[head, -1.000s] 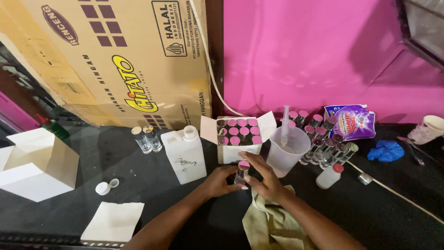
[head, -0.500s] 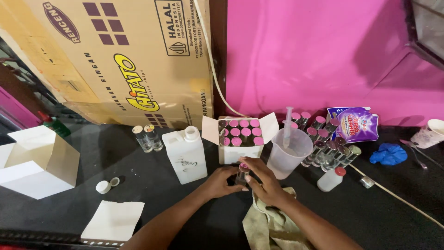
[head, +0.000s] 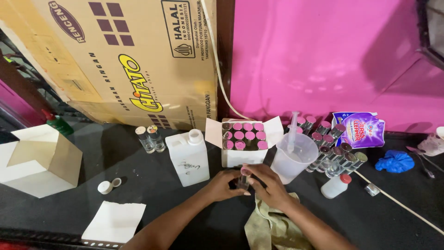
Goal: Assembling perfume bottles by attaching spray heads, wiping them clean, and packing them into a box.
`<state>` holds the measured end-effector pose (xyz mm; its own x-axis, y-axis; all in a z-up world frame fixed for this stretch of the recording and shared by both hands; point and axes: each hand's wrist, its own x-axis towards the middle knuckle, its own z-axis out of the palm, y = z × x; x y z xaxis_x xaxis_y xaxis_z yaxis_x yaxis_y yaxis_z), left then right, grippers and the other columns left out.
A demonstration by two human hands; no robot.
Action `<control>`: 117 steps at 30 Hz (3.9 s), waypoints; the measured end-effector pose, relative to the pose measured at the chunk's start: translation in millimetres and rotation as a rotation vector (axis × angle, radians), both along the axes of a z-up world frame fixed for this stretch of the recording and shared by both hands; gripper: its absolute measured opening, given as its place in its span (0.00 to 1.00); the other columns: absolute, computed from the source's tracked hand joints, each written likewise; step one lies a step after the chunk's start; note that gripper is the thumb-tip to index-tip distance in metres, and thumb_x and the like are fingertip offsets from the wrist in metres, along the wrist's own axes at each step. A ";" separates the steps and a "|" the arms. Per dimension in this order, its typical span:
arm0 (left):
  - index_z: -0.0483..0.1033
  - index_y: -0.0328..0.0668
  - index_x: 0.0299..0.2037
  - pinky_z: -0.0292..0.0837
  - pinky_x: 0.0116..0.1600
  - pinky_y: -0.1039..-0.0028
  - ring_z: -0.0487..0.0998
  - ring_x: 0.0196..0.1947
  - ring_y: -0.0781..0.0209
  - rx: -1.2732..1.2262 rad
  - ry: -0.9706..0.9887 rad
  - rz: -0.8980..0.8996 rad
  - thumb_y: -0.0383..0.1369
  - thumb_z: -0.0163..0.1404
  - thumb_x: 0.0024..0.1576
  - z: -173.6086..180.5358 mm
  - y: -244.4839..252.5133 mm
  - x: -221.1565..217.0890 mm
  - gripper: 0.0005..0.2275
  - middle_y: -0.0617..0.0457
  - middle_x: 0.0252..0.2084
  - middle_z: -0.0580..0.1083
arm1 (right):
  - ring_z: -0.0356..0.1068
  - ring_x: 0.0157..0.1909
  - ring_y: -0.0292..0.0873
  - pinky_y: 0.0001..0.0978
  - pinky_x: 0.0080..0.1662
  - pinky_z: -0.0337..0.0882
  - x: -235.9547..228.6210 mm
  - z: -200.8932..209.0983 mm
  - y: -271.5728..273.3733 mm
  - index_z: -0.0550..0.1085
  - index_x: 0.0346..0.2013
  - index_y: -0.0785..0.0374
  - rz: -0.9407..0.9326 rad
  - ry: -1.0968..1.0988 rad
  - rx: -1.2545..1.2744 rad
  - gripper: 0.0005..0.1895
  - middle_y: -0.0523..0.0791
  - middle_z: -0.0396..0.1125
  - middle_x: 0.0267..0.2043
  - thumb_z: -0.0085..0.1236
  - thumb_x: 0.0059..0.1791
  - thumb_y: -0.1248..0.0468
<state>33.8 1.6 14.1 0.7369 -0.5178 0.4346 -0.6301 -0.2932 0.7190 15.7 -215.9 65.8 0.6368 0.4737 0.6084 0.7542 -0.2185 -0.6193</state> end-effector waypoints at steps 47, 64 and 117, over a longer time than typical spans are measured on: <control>0.78 0.38 0.48 0.71 0.36 0.68 0.76 0.28 0.53 0.063 -0.038 0.019 0.37 0.66 0.46 -7.3 0.6 0.9 0.21 0.49 0.35 0.78 | 0.70 0.58 0.48 0.39 0.58 0.69 -4.0 8.8 0.8 0.67 0.63 0.67 0.082 0.233 0.083 0.27 0.50 0.67 0.61 0.55 0.48 0.66; 0.78 0.37 0.50 0.73 0.44 0.66 0.79 0.37 0.49 0.082 -0.011 0.061 0.34 0.62 0.45 -13.0 -1.0 0.8 0.21 0.46 0.44 0.80 | 0.69 0.54 0.43 0.36 0.58 0.67 -7.6 1.5 6.1 0.67 0.57 0.65 -0.019 0.244 0.052 0.28 0.48 0.69 0.54 0.65 0.45 0.62; 0.77 0.30 0.47 0.77 0.45 0.52 0.80 0.42 0.33 -0.096 -0.043 -0.022 0.38 0.66 0.50 -17.3 -0.8 3.6 0.21 0.36 0.39 0.78 | 0.71 0.54 0.61 0.54 0.55 0.66 10.3 -33.0 4.0 0.73 0.59 0.71 -0.078 -0.239 0.124 0.31 0.54 0.72 0.54 0.70 0.43 0.66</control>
<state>37.4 0.8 -3.2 0.7053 -0.4883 0.5139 -0.6666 -0.2101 0.7152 26.0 -211.9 32.8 0.4998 0.3414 0.7960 0.8660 -0.2148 -0.4516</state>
